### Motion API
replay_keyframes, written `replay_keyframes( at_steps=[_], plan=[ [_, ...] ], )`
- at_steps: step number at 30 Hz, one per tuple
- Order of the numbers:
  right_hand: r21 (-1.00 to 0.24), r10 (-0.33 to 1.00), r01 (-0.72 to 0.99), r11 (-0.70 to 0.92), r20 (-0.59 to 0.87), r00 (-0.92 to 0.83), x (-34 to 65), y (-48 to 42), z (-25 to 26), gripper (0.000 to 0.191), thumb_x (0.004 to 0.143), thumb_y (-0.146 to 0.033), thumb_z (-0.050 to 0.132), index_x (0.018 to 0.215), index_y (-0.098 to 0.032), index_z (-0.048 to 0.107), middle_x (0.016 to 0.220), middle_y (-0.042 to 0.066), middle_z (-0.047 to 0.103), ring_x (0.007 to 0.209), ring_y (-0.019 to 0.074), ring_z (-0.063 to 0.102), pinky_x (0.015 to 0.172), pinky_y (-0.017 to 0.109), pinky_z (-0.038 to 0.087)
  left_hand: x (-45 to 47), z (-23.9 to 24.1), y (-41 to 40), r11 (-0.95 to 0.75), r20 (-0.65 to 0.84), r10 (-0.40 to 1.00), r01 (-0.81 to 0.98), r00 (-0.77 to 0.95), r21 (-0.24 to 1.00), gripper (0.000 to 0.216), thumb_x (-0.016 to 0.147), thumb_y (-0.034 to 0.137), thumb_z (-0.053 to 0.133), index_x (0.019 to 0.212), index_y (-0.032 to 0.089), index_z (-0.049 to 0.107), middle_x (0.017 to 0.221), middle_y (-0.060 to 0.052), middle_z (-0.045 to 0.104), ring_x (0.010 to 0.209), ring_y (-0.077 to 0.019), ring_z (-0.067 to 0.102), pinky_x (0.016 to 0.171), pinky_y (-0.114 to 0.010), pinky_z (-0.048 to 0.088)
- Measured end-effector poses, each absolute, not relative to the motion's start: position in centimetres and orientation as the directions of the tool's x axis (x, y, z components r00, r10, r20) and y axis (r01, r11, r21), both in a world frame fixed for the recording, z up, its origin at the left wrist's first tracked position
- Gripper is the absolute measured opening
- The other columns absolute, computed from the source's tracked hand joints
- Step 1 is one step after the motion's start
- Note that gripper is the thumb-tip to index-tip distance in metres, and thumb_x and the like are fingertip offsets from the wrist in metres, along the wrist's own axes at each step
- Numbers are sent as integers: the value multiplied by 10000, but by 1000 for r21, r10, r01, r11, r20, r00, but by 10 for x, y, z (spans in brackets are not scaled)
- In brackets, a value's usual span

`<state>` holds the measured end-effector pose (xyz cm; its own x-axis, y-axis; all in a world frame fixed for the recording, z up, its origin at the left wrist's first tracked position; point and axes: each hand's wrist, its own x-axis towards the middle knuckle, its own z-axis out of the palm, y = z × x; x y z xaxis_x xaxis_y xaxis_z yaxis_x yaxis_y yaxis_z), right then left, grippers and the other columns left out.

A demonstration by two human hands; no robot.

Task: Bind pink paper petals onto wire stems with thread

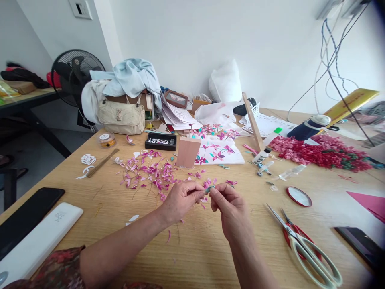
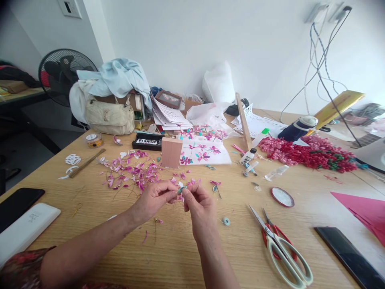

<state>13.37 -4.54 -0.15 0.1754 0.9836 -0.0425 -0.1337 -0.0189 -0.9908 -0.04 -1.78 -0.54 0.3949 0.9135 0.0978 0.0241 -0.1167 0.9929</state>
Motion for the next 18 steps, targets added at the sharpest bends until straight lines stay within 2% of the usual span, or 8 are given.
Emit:
replay_keyframes(
  at_steps=[5, 10, 14, 18],
  plan=[
    [-997, 977, 69, 42, 56, 205, 144, -48, 7, 210, 718, -382, 603, 780, -184, 571, 579, -33, 479, 478, 91, 395, 433, 216, 334, -4, -3, -18, -72, 68, 913, -4, 403, 997, 178, 762, 260, 542, 643, 133, 582, 570, 20, 495, 567, -91, 449, 563, -203, 361],
    [-963, 986, 260, 67, 105, 133, 148, -45, 10, 186, 726, -352, 587, 663, -183, 542, 528, -43, 431, 474, 89, 357, 447, 221, 290, -3, -1, -20, -120, 104, 893, 8, 437, 993, 168, 765, 240, 536, 648, 130, 584, 594, 16, 501, 594, -95, 455, 581, -206, 356],
    [-957, 984, 284, 60, 104, 143, 143, -42, 7, 223, 724, -353, 566, 593, -190, 487, 483, -55, 388, 459, 92, 334, 441, 224, 266, -2, -4, -20, -122, 104, 890, 12, 444, 992, 174, 766, 243, 531, 636, 136, 575, 589, 17, 491, 601, -98, 450, 589, -208, 356],
    [-971, 980, 233, 59, 101, 170, 140, -44, 5, 251, 757, -369, 530, 593, -188, 477, 492, -47, 401, 468, 92, 352, 454, 226, 291, -3, -6, -18, -100, 97, 887, -17, 452, 995, 179, 757, 254, 540, 622, 137, 558, 576, 18, 478, 580, -94, 445, 574, -206, 360]
  ],
)
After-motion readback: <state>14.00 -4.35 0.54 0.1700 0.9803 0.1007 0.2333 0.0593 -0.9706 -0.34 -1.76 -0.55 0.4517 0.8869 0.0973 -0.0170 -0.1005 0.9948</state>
